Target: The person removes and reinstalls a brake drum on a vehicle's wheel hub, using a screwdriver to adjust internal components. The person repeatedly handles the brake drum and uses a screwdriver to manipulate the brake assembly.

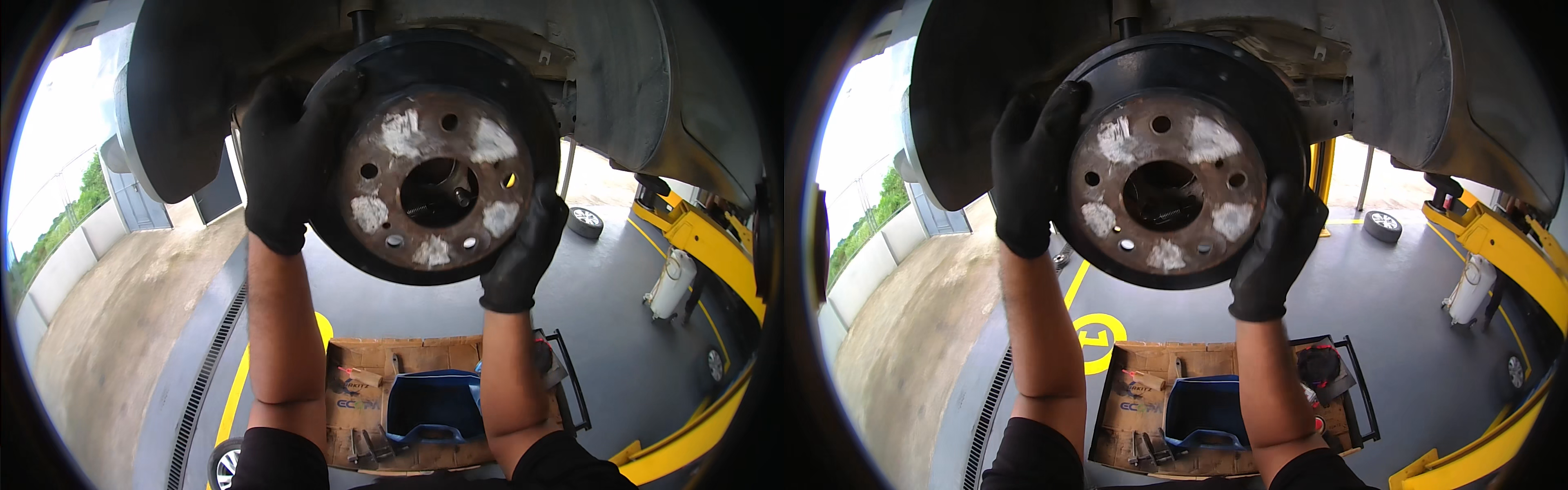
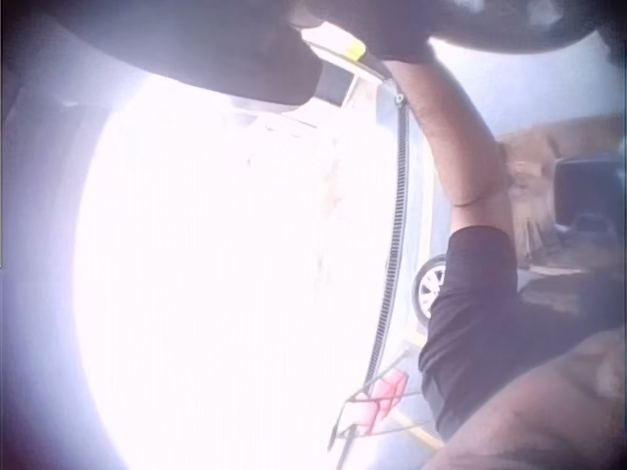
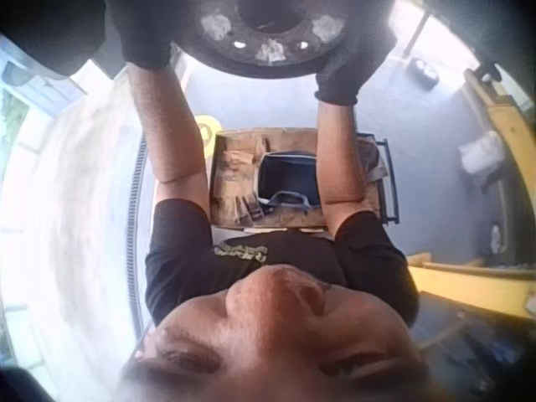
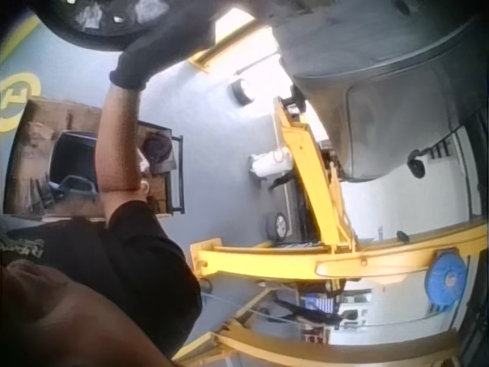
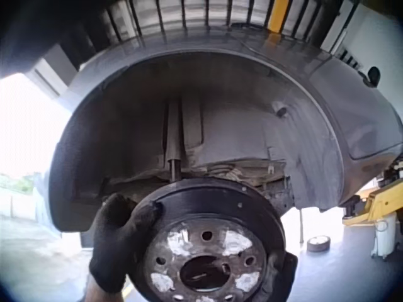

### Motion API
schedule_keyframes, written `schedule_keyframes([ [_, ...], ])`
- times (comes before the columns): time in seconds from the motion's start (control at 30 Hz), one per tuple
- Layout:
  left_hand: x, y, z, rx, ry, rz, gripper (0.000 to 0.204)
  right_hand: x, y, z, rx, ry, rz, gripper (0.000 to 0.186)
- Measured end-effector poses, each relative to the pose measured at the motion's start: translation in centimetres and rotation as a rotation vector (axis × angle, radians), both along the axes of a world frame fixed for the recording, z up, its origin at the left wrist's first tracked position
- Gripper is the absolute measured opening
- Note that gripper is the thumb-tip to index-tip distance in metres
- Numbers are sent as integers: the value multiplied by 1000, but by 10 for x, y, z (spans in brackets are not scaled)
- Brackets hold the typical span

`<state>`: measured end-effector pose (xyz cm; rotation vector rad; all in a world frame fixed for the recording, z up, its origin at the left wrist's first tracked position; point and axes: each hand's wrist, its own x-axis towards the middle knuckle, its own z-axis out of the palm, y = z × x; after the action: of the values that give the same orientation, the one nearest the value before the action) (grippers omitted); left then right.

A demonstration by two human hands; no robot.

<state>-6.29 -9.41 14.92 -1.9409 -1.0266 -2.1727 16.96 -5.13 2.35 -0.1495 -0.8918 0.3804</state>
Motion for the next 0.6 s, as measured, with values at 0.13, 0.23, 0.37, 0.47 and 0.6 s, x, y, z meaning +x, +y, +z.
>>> schedule_keyframes([
  [0.13,17,-45,26,173,597,-350,38,0,-40,-41,77,59,-335,67],
  [0.23,21,-86,7,154,261,-532,33,-23,-79,-35,150,-37,-170,70],
  [0.37,-44,-53,-95,376,421,-64,32,-20,-106,-70,-7,-258,-277,71],
  [0.47,-78,-93,-178,29,92,-192,35,-49,-126,-121,-211,-173,3,63],
  [0.6,-122,-152,-331,-503,-512,-10,39,-99,-129,-227,-584,-564,87,61],
])
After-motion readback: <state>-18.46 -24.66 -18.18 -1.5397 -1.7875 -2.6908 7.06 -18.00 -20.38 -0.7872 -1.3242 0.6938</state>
